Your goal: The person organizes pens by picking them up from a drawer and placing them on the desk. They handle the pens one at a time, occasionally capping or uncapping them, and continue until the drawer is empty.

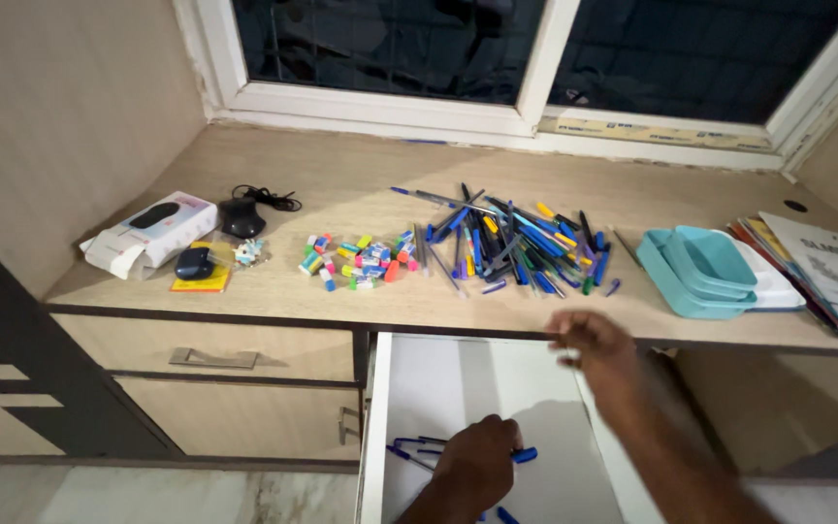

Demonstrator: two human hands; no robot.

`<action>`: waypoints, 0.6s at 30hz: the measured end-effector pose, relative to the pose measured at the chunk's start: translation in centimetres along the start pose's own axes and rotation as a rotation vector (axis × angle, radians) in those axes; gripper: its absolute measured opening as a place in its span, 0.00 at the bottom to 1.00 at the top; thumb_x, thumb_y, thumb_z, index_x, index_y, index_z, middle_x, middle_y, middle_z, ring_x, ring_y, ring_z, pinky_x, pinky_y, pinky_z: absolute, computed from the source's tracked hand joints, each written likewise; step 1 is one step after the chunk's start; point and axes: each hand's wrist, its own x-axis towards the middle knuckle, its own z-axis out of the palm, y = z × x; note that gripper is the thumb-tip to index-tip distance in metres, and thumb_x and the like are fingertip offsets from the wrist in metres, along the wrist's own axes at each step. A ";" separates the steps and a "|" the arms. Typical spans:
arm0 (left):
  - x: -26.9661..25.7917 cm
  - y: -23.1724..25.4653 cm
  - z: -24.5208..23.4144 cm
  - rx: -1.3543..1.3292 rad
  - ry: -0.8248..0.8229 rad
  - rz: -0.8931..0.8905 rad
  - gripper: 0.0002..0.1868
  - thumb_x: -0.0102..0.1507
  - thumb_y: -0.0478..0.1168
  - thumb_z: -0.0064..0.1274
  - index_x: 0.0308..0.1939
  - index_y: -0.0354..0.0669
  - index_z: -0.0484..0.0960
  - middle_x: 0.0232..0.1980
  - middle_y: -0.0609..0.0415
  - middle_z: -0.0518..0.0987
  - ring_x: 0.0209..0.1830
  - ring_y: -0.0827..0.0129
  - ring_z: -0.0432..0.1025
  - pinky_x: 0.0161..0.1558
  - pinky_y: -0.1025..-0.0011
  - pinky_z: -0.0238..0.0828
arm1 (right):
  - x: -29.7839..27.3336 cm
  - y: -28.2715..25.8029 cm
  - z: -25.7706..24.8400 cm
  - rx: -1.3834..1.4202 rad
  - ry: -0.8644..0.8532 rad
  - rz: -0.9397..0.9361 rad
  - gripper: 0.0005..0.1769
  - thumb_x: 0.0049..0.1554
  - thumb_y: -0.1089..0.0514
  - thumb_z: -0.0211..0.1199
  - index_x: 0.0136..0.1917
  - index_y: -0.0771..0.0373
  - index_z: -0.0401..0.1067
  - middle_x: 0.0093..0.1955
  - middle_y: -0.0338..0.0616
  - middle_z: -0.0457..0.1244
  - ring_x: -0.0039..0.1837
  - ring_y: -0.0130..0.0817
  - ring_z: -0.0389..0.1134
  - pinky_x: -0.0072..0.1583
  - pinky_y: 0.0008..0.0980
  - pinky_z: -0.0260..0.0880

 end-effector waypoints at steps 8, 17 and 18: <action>-0.4 0.0 0.3 -0.075 0.145 -0.099 0.10 0.65 0.41 0.53 0.49 0.45 0.78 0.53 0.45 0.78 0.56 0.50 0.75 0.58 0.56 0.71 | -4.8 8.8 0.1 -0.048 -0.119 -0.034 0.10 0.60 0.57 0.61 0.52 0.61 0.77 0.46 0.40 0.73 0.43 0.30 0.71 0.43 0.30 0.70; -0.1 -0.4 0.0 -0.046 0.194 -0.127 0.11 0.67 0.41 0.51 0.52 0.45 0.72 0.44 0.44 0.82 0.48 0.47 0.78 0.52 0.52 0.74 | -6.7 7.5 2.2 -0.199 -0.277 -0.006 0.12 0.62 0.52 0.59 0.53 0.59 0.77 0.41 0.38 0.70 0.40 0.27 0.70 0.42 0.29 0.69; -0.2 -0.5 0.0 -0.056 0.198 -0.121 0.11 0.67 0.41 0.51 0.51 0.44 0.73 0.44 0.44 0.82 0.49 0.48 0.78 0.52 0.52 0.74 | -6.8 7.3 2.3 -0.195 -0.286 -0.029 0.11 0.61 0.53 0.60 0.53 0.60 0.76 0.41 0.39 0.70 0.39 0.27 0.70 0.42 0.29 0.70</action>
